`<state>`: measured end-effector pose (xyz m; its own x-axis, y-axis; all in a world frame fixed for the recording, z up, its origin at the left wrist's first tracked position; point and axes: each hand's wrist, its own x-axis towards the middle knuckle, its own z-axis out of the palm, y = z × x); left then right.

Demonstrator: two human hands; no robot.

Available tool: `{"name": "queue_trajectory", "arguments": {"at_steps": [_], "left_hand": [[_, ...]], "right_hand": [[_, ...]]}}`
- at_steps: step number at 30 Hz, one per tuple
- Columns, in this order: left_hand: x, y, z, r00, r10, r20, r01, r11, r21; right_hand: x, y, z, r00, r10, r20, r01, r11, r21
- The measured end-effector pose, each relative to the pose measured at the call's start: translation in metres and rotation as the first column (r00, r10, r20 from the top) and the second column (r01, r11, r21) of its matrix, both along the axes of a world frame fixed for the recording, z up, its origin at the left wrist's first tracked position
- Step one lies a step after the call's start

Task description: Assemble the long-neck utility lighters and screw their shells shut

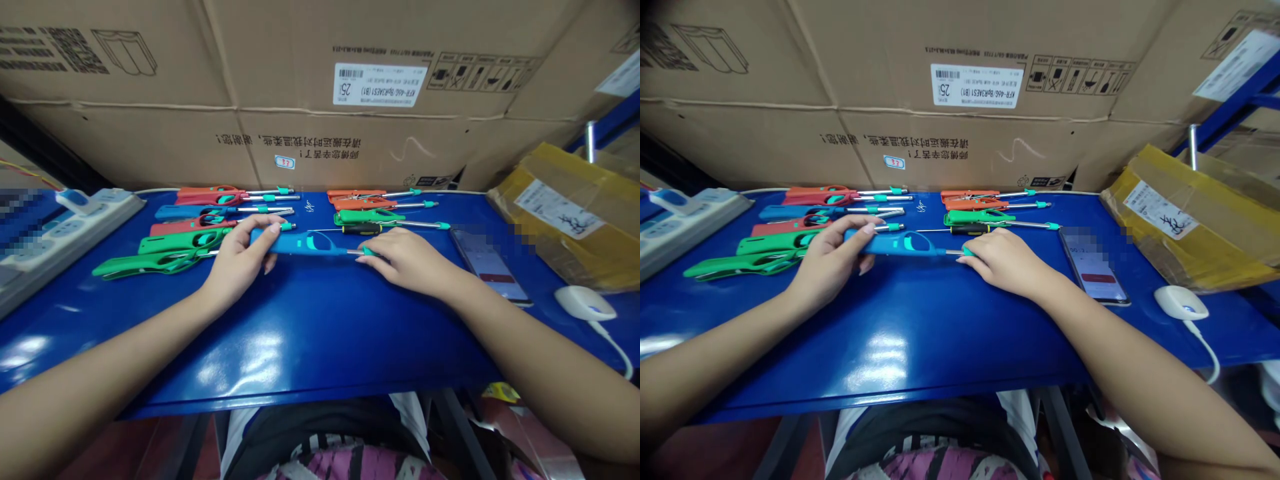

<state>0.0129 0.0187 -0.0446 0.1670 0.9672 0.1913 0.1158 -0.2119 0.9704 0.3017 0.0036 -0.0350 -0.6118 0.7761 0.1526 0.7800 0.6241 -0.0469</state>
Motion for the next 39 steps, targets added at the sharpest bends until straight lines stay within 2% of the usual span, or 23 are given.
{"name": "queue_trajectory", "arguments": {"at_steps": [4, 8, 12, 15, 18, 20, 24, 27, 33, 39], "left_hand": [[0.005, -0.010, 0.004, 0.962, -0.176, -0.209, 0.165, 0.984, -0.067], [0.005, -0.010, 0.004, 0.937, -0.222, -0.269, 0.187, 0.971, -0.151], [0.003, -0.010, 0.005, 0.954, -0.170, -0.247, 0.138, 0.980, -0.139], [0.003, -0.012, 0.009, 0.965, -0.137, -0.224, 0.107, 0.984, -0.141], [0.002, -0.015, 0.011, 0.965, -0.167, -0.202, 0.119, 0.966, -0.227], [0.002, -0.015, 0.010, 0.964, -0.194, -0.180, 0.134, 0.944, -0.301], [0.001, -0.014, 0.005, 0.973, -0.195, -0.122, 0.130, 0.902, -0.412], [0.003, -0.015, 0.002, 0.980, -0.184, -0.081, 0.127, 0.879, -0.459], [0.003, -0.017, 0.001, 0.980, -0.192, -0.054, 0.151, 0.893, -0.424], [0.004, -0.012, 0.003, 0.948, -0.223, -0.225, 0.151, 0.942, -0.300]], "right_hand": [[-0.006, -0.002, -0.005, 0.997, 0.074, -0.016, -0.075, 0.996, -0.048], [-0.008, -0.002, -0.007, 0.995, 0.096, -0.034, -0.098, 0.994, -0.055], [-0.004, -0.002, -0.006, 0.989, 0.105, -0.107, -0.114, 0.990, -0.082], [-0.003, -0.004, -0.006, 0.992, 0.096, -0.080, -0.099, 0.995, -0.034], [-0.006, -0.009, -0.007, 0.994, 0.099, 0.038, -0.099, 0.995, 0.019], [-0.011, -0.012, -0.008, 0.990, 0.111, 0.086, -0.112, 0.994, 0.008], [-0.017, -0.015, -0.012, 0.994, 0.090, 0.069, -0.088, 0.995, -0.037], [-0.017, -0.015, -0.016, 0.997, 0.070, 0.028, -0.069, 0.997, -0.025], [-0.014, -0.014, -0.017, 0.996, 0.085, 0.005, -0.085, 0.996, -0.036], [-0.010, -0.008, -0.014, 0.991, 0.046, -0.122, -0.059, 0.992, -0.109]]}}
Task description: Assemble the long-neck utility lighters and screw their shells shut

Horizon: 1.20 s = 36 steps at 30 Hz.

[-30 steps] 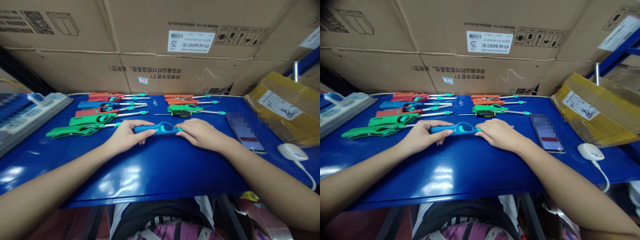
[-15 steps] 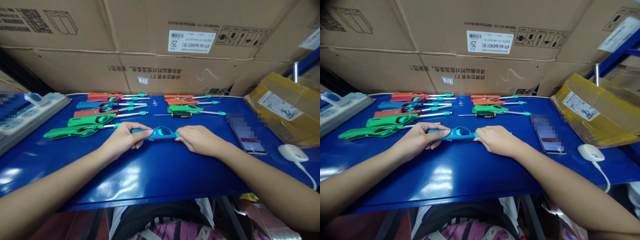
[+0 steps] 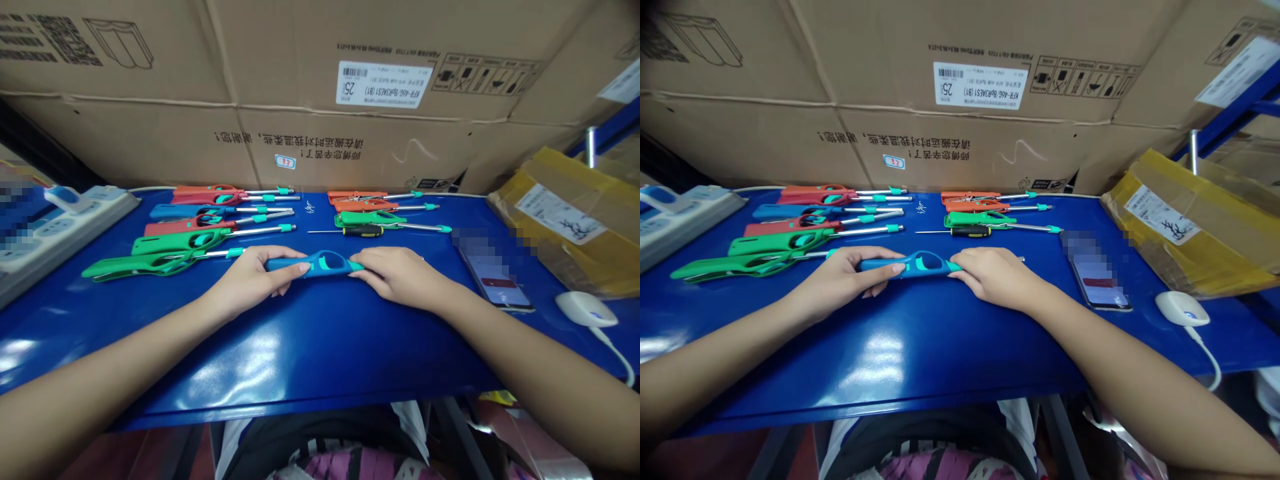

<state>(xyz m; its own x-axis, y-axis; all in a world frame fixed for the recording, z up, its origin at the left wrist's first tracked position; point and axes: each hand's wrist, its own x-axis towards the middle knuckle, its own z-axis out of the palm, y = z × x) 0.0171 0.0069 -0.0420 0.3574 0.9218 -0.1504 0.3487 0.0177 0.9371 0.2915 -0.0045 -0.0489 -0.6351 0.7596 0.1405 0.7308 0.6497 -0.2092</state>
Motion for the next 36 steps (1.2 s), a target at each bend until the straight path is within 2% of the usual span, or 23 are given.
{"name": "queue_trajectory", "arguments": {"at_steps": [4, 10, 12, 14, 18, 21, 23, 25, 28, 30, 32, 36], "left_hand": [[0.003, 0.003, -0.002, 1.000, 0.022, -0.014, -0.021, 0.996, 0.083], [0.000, 0.009, -0.006, 0.993, 0.074, 0.090, -0.073, 0.997, -0.015], [-0.002, 0.010, -0.008, 0.996, 0.039, 0.080, -0.042, 0.999, 0.033], [-0.005, 0.010, -0.012, 0.998, -0.030, 0.055, 0.022, 0.990, 0.141], [-0.006, 0.009, -0.017, 0.988, -0.126, -0.090, 0.150, 0.922, 0.356], [-0.007, 0.007, -0.016, 0.949, -0.165, -0.268, 0.277, 0.841, 0.464], [-0.008, 0.006, -0.014, 0.926, -0.185, -0.330, 0.339, 0.792, 0.508], [-0.009, 0.004, -0.012, 0.902, -0.174, -0.395, 0.384, 0.745, 0.546], [-0.011, 0.000, -0.009, 0.844, -0.058, -0.534, 0.419, 0.692, 0.588], [-0.012, -0.003, -0.006, 0.800, 0.019, -0.600, 0.418, 0.699, 0.580], [-0.013, -0.006, -0.003, 0.785, 0.035, -0.618, 0.402, 0.730, 0.553], [-0.013, -0.007, -0.001, 0.827, -0.026, -0.562, 0.387, 0.752, 0.534]], "right_hand": [[0.003, 0.004, 0.003, 0.998, -0.060, -0.030, 0.059, 0.997, -0.039], [0.009, 0.008, 0.006, 0.992, -0.099, -0.075, 0.099, 0.995, 0.001], [0.012, 0.010, 0.005, 0.989, -0.086, -0.124, 0.086, 0.996, -0.002], [0.014, 0.012, 0.003, 0.985, -0.073, -0.154, 0.072, 0.997, -0.016], [0.017, 0.018, -0.001, 0.973, -0.098, -0.210, 0.096, 0.995, -0.019], [0.016, 0.022, -0.003, 0.960, -0.120, -0.255, 0.146, 0.986, 0.083], [0.017, 0.025, -0.005, 0.949, -0.170, -0.264, 0.211, 0.968, 0.136], [0.019, 0.028, -0.009, 0.931, -0.241, -0.273, 0.293, 0.941, 0.168], [0.026, 0.035, -0.015, 0.919, -0.303, -0.253, 0.360, 0.905, 0.226], [0.032, 0.039, -0.018, 0.926, -0.306, -0.221, 0.355, 0.905, 0.236], [0.035, 0.042, -0.020, 0.932, -0.290, -0.218, 0.337, 0.916, 0.220], [0.033, 0.041, -0.016, 0.912, -0.293, -0.287, 0.333, 0.938, 0.101]]}}
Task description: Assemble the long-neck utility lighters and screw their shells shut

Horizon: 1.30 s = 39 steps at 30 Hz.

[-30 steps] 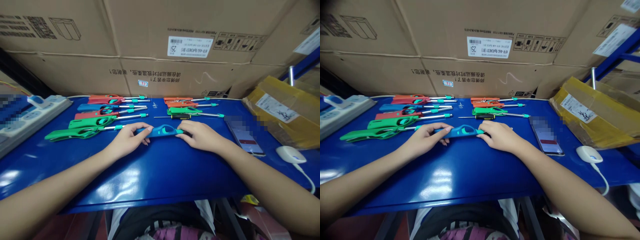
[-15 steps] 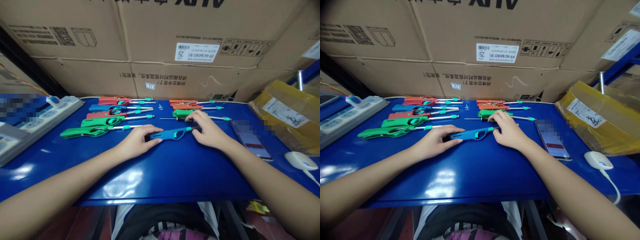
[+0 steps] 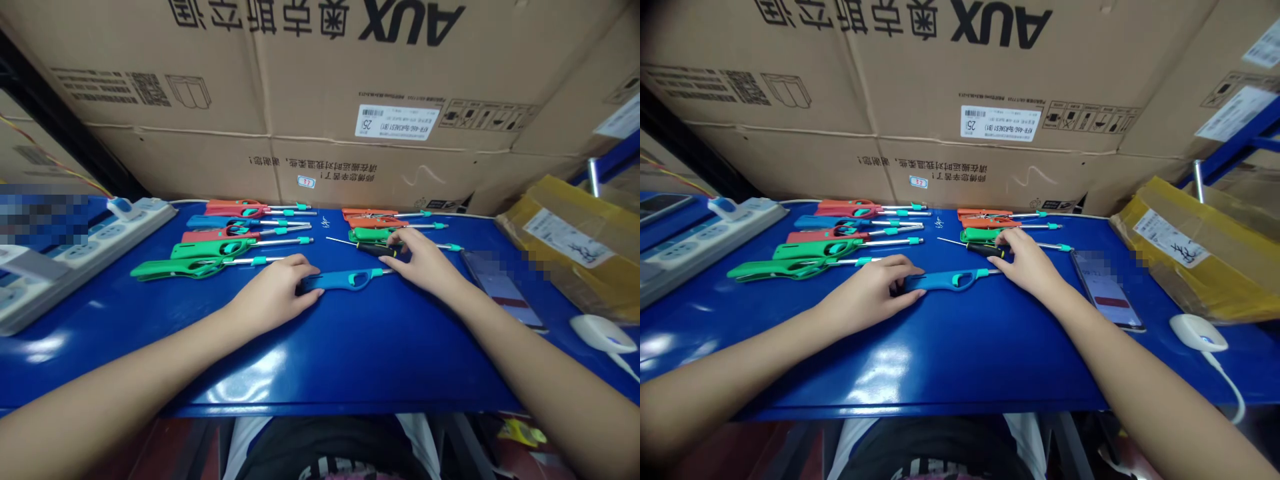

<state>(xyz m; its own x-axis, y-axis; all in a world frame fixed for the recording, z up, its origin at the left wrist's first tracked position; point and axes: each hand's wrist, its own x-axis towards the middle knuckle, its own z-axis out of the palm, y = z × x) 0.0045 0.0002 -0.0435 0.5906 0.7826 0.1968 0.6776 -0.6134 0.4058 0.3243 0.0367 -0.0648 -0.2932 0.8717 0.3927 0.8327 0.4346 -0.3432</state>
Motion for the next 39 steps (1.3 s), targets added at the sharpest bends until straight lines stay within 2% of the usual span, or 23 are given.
{"name": "queue_trajectory", "arguments": {"at_steps": [4, 11, 17, 20, 24, 27, 30, 35, 39], "left_hand": [[0.002, 0.001, -0.002, 0.997, -0.062, 0.054, 0.063, 0.998, -0.019], [0.008, -0.005, -0.006, 0.987, -0.082, 0.140, 0.093, 0.993, -0.074], [0.010, -0.005, -0.006, 0.983, -0.101, 0.155, 0.115, 0.990, -0.083], [0.010, -0.005, -0.006, 0.982, -0.108, 0.157, 0.121, 0.990, -0.077], [0.010, -0.005, -0.007, 0.979, -0.107, 0.174, 0.123, 0.989, -0.084], [0.010, -0.006, -0.009, 0.973, -0.115, 0.202, 0.135, 0.987, -0.087], [0.011, -0.007, -0.011, 0.963, -0.142, 0.231, 0.170, 0.980, -0.106], [0.014, -0.011, -0.015, 0.947, -0.151, 0.284, 0.197, 0.970, -0.142], [0.017, -0.014, -0.016, 0.930, -0.145, 0.337, 0.209, 0.964, -0.162]], "right_hand": [[-0.011, -0.006, 0.003, 0.994, 0.000, -0.112, -0.009, 0.997, -0.077], [-0.026, -0.008, 0.002, 0.995, 0.037, -0.090, -0.040, 0.998, -0.038], [-0.030, -0.008, 0.003, 0.992, 0.028, -0.125, -0.030, 0.999, -0.014], [-0.031, -0.011, 0.005, 0.984, -0.003, -0.178, 0.006, 1.000, 0.017], [-0.030, -0.014, 0.009, 0.955, -0.084, -0.285, 0.112, 0.990, 0.084], [-0.028, -0.015, 0.012, 0.868, -0.120, -0.481, 0.181, 0.980, 0.082], [-0.027, -0.017, 0.020, 0.713, -0.124, -0.690, 0.180, 0.984, 0.010], [-0.034, -0.025, 0.045, 0.450, -0.111, -0.886, 0.067, 0.994, -0.090], [-0.048, -0.032, 0.065, 0.312, -0.172, -0.934, -0.088, 0.974, -0.208]]}}
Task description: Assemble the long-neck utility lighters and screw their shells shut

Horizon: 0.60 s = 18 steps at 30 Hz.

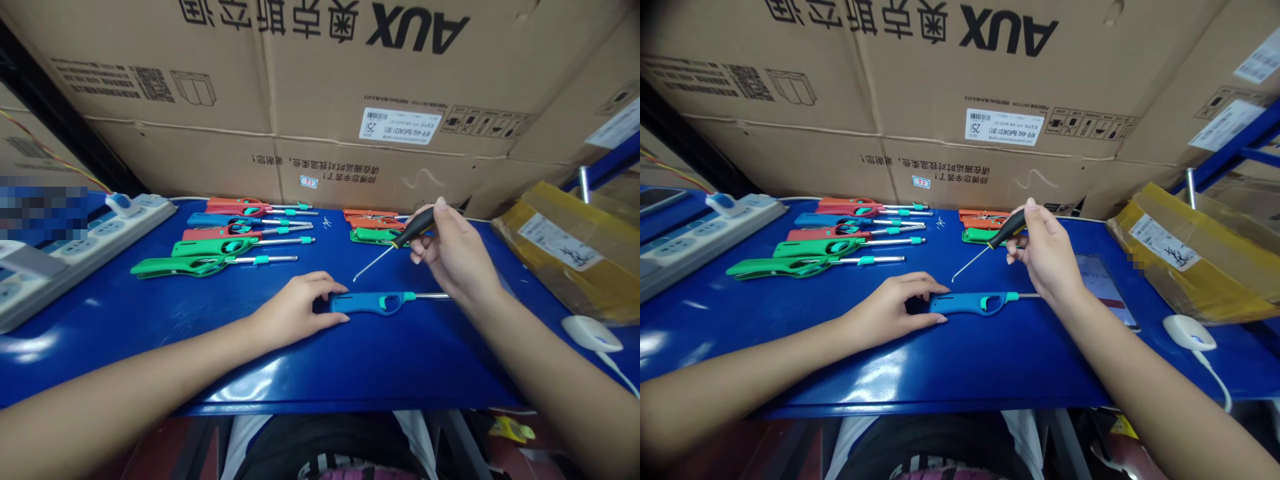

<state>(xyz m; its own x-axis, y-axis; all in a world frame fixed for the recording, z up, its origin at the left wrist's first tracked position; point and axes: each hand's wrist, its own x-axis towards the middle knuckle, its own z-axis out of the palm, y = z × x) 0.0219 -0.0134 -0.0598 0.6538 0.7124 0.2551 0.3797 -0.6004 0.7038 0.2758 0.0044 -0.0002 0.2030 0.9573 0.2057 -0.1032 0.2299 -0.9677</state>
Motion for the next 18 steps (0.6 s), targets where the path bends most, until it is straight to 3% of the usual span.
{"name": "queue_trajectory", "arguments": {"at_steps": [5, 11, 18], "left_hand": [[0.003, -0.004, 0.006, 0.992, 0.043, 0.117, -0.042, 0.999, -0.006], [0.003, -0.005, 0.010, 0.945, 0.144, 0.294, -0.119, 0.988, -0.099], [-0.002, -0.003, 0.014, 0.980, 0.104, 0.167, -0.126, 0.984, 0.125]], "right_hand": [[-0.018, -0.002, -0.002, 0.980, 0.138, -0.141, -0.154, 0.982, -0.106], [-0.023, -0.005, -0.022, 0.964, 0.145, -0.225, -0.163, 0.985, -0.063], [-0.023, -0.006, -0.032, 0.960, 0.116, -0.256, -0.145, 0.985, -0.098]]}}
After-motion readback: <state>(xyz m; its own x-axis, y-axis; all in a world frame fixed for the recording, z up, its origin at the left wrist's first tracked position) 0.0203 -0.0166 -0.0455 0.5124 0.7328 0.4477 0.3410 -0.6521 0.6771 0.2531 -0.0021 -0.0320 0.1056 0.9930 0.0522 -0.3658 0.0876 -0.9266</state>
